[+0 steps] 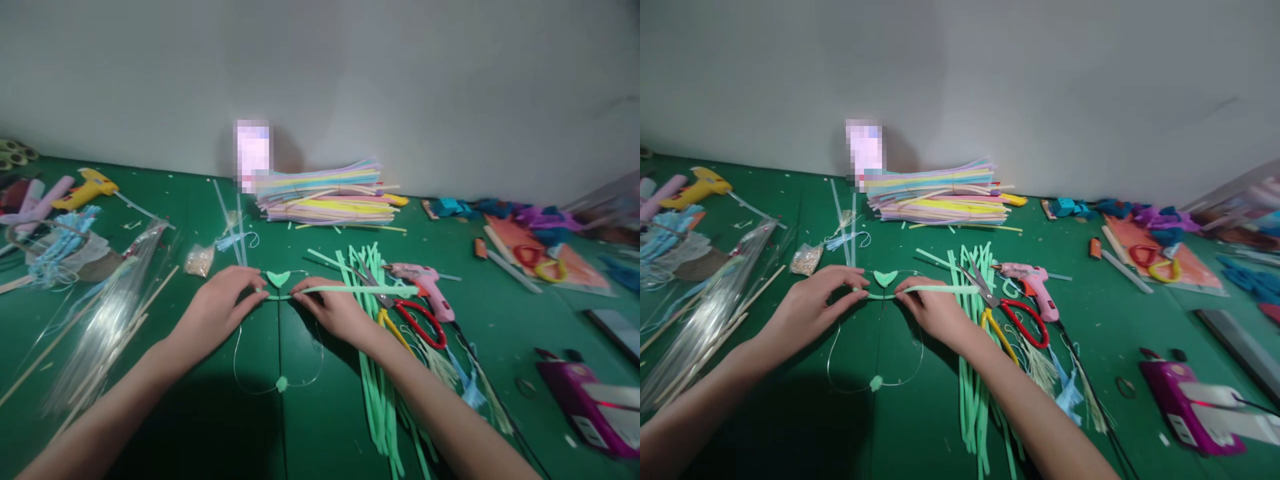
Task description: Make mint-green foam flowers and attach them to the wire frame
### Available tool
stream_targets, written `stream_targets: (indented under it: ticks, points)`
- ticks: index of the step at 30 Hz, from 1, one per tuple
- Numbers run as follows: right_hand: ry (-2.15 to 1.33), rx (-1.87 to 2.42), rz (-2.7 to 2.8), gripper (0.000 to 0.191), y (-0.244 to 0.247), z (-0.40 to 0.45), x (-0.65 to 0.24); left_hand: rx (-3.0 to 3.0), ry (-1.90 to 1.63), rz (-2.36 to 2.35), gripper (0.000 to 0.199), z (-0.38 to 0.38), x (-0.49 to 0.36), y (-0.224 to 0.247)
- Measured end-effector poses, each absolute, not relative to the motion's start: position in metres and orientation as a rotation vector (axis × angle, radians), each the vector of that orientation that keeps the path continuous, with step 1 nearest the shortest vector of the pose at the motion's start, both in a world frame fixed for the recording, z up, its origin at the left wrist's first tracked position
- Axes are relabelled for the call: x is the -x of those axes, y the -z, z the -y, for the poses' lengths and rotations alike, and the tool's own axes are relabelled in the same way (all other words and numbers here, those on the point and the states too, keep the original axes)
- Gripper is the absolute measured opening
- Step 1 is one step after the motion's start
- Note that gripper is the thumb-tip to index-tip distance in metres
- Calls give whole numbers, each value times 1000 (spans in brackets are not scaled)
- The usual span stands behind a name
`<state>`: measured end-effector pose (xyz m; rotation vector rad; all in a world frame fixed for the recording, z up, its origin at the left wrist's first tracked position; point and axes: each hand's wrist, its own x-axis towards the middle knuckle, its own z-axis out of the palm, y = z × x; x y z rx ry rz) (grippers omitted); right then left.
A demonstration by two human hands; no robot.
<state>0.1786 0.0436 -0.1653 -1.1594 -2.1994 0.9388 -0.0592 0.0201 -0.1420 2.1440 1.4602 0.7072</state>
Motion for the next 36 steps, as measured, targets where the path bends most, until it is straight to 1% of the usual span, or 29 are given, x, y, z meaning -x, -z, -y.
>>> stream_targets:
  ticks: [6,10,16,18,21,23,27,32,36]
  points:
    - [-911,1161,2251,18,163,-52,-174,-1808,-725,-1491,18,-32,41,142]
    - [-923,1154,2279,16,159,-57,-173,-1556,-767,-1390,20,-45,39,150]
    - [-961,1183,2220,23,165,-60,-177,-1431,-784,-1396,22,-45,46,154]
    - [-950,1188,2192,21,166,-60,-179,-1437,-788,-1430,28,-43,48,152]
    - [-910,1183,2167,21,168,-60,-180,-1449,-801,-1457,50,-40,49,149]
    - [-882,1168,2164,22,169,-60,-180,-1453,-808,-1463,56,-40,49,147]
    - [-820,1140,2158,22,170,-59,-180,-1424,-794,-1416,42,-43,50,147]
    - [-764,1101,2139,20,170,-61,-180,-1341,-826,-1369,36,-44,45,149]
    - [-765,1081,2127,18,168,-63,-180,-1368,-862,-1401,27,-44,37,150]
